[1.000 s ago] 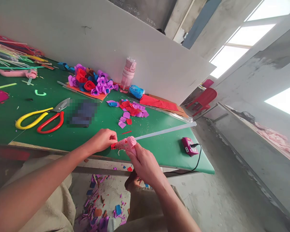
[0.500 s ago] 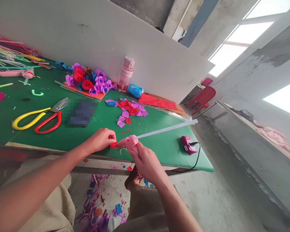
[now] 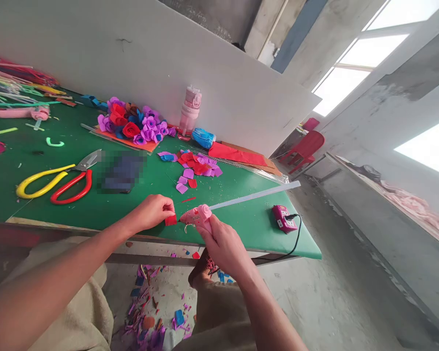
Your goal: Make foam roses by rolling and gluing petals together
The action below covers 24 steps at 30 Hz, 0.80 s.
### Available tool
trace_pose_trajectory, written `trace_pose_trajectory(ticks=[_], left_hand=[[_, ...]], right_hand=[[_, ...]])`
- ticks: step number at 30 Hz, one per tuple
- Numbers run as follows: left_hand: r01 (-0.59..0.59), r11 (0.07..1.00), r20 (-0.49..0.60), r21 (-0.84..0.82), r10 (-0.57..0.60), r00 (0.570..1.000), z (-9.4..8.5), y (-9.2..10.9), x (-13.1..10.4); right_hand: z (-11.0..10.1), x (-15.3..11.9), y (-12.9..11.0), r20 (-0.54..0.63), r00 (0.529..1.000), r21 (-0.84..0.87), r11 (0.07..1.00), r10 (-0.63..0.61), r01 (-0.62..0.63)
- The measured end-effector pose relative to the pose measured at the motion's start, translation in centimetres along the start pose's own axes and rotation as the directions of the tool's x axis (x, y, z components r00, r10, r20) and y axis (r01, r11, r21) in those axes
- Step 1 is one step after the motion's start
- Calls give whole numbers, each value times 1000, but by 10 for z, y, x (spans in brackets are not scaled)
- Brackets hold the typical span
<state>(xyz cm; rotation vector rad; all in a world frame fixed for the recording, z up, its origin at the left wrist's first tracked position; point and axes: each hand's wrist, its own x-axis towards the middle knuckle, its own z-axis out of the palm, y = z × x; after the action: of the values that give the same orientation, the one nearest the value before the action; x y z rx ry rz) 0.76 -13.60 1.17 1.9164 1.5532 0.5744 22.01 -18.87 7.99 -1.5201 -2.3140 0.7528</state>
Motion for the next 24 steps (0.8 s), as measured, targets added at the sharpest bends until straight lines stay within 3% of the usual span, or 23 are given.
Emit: trace_pose_trajectory(ticks=[12, 20, 24], left_hand=[[-20, 1000, -4, 0, 20, 1000, 3, -4, 2], [-16, 1000, -14, -4, 16, 1000, 3, -4, 2], [-11, 1000, -12, -26, 11, 1000, 3, -3, 1]], right_hand=[[17, 5, 3, 11, 1000, -55, 998, 25, -24], [10, 5, 4, 8, 999, -85, 995, 43, -42], [9, 5, 8, -10, 998, -11, 998, 58, -58]])
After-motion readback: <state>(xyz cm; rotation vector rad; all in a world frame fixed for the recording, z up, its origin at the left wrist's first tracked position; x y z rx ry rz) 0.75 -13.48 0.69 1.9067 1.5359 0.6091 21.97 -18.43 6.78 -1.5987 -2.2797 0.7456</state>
